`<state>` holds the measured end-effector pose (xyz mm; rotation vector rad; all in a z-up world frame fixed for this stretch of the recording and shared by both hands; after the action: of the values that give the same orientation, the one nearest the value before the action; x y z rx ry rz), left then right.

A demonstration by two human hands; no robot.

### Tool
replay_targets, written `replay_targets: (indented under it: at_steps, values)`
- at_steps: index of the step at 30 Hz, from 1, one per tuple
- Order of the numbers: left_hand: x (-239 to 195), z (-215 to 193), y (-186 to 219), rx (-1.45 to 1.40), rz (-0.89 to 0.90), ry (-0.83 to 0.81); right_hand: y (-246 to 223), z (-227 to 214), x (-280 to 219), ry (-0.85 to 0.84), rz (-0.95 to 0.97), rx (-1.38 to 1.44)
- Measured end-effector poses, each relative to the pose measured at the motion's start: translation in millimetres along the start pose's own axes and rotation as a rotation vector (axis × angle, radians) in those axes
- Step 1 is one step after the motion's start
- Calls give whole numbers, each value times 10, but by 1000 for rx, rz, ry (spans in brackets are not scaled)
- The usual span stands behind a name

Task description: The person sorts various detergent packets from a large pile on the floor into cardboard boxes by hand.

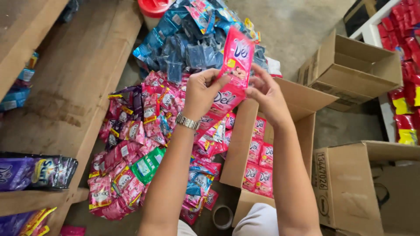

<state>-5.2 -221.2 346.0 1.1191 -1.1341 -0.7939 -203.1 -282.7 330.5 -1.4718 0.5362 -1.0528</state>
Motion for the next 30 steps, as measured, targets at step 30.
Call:
replay_targets:
  at_steps: [30]
  values:
    - [99,-819,-179,164,311,140,522,92,125,-646,135,-172]
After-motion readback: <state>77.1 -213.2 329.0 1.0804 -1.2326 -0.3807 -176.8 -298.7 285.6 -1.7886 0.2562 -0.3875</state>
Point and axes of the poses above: each hand's wrist, its own x-axis towards the middle knuckle, its own z-axis out of the palm, y = z × x, the point moved 5 cm from there along x, towards the middle knuckle, and after that the axes turned 6 degrees about -z, right-handed, at the moved point
